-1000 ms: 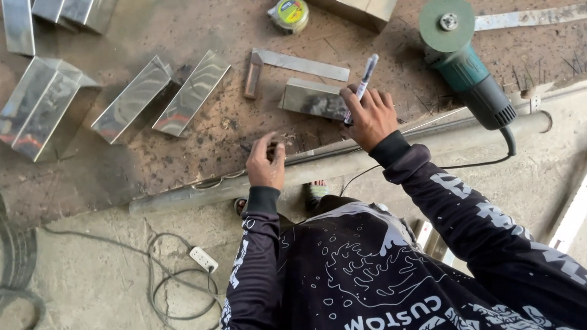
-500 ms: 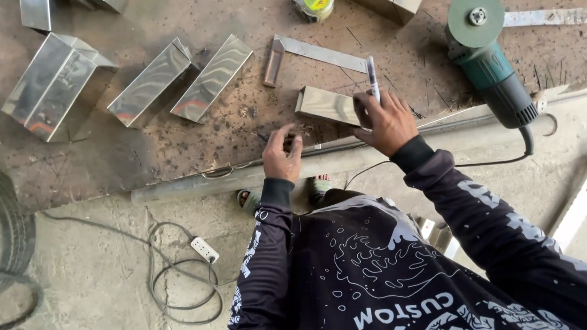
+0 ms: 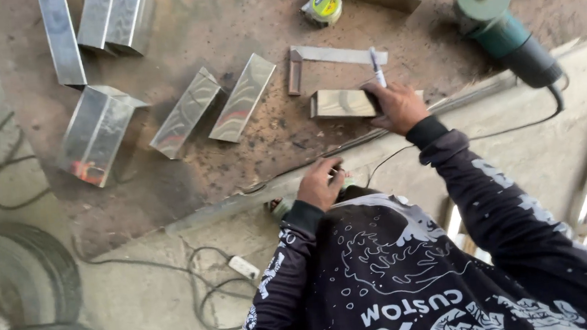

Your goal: The person uses a ruler and a marker to draw lines on rectangular metal pieces. They repeatedly position the ruler on different pieces and draw straight lines along its edge.

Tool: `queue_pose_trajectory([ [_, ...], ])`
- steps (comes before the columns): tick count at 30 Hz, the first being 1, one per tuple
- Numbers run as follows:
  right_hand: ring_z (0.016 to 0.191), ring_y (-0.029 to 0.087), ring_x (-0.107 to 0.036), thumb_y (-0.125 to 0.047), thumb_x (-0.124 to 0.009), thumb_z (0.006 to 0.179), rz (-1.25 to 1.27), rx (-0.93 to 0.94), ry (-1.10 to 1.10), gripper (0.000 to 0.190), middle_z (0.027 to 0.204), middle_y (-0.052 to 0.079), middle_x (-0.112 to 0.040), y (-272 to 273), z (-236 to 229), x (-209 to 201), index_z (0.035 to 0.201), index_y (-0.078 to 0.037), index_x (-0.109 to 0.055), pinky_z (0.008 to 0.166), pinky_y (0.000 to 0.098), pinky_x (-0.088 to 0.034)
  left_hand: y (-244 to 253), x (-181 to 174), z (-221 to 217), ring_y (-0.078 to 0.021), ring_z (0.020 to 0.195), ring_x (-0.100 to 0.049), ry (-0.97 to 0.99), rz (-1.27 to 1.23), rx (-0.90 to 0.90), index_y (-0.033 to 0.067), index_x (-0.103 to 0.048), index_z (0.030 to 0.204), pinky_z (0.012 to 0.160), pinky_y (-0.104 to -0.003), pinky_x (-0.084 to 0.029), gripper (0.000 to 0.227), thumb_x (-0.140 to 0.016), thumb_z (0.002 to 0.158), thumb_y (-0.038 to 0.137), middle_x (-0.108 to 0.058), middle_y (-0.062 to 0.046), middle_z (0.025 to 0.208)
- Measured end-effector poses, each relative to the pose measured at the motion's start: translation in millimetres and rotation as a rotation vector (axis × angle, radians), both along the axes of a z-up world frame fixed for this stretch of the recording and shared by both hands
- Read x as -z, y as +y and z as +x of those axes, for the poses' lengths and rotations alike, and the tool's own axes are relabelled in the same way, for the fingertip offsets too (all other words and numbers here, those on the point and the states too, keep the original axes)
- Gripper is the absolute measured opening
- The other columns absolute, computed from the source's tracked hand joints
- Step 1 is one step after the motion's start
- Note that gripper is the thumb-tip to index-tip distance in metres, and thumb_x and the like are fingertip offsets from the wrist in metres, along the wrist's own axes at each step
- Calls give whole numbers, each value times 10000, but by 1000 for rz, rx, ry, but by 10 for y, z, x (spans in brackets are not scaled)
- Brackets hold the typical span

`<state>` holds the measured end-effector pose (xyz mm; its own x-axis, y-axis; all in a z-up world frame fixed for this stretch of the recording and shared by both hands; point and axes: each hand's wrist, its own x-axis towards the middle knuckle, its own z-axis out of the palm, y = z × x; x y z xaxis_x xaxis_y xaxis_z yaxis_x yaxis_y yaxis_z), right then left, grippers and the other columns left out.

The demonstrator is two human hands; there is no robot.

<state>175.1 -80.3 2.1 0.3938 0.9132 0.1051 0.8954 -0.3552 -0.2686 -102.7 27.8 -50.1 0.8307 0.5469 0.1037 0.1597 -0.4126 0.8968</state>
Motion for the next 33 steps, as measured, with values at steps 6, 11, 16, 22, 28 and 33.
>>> queue_pose_trajectory([
  [6, 976, 373, -699, -403, -907, 611, 39, 108, 3, 869, 990, 173, -691, -74, -186, 80, 1410, -188, -641, 900, 495, -499, 424, -16, -708, -226, 943, -719, 111, 35, 229, 255, -702, 1171, 867, -382, -587, 259, -657, 951, 383, -662, 18, 1000],
  [11, 985, 411, -718, -513, -898, 646, 4, 170, 126, 846, 1006, 225, -735, -1, -411, -33, 1390, -168, -688, 871, 510, -543, 931, -91, -923, -273, 903, -730, 61, 54, 212, 200, -706, 1164, 800, -412, -612, 261, -649, 964, 358, -673, -46, 964],
  [16, 1019, 416, -692, -520, -852, 706, -291, 203, 313, 835, 1194, 195, -684, 263, -256, -541, 1455, -220, -637, 947, 545, -558, 1355, -382, -996, -255, 903, -726, 51, 88, 235, 123, -698, 1173, 788, -393, -621, 294, -584, 1002, 333, -702, -86, 1032],
  [22, 965, 415, -681, -449, -848, 766, -371, 71, 145, 891, 1304, 241, -608, 384, -118, -524, 1514, -98, -515, 848, 554, -604, 1380, -840, -988, -220, 954, -707, 45, 62, 123, 65, -711, 1164, 799, -346, -597, 317, -576, 1017, 311, -722, -97, 1096],
  [28, 853, 380, -696, -449, -876, 760, -330, 4, 116, 870, 1179, 233, -640, 367, -51, -391, 1479, -111, -521, 706, 515, -645, 1429, -1107, -50, -241, 903, -710, -51, 306, 56, 66, -677, 1112, 818, -412, -604, 226, -558, 1024, 238, -729, -149, 1063],
  [33, 1186, 429, -577, -395, -766, 888, -133, 230, 392, 835, 1388, 316, -487, 64, -97, -1024, 1569, -67, -413, 956, 633, -519, 1655, -1002, 1569, -356, 1113, -582, 203, 874, -94, 137, -717, 1078, 900, -540, -468, 361, -666, 912, 453, -685, -133, 1105],
])
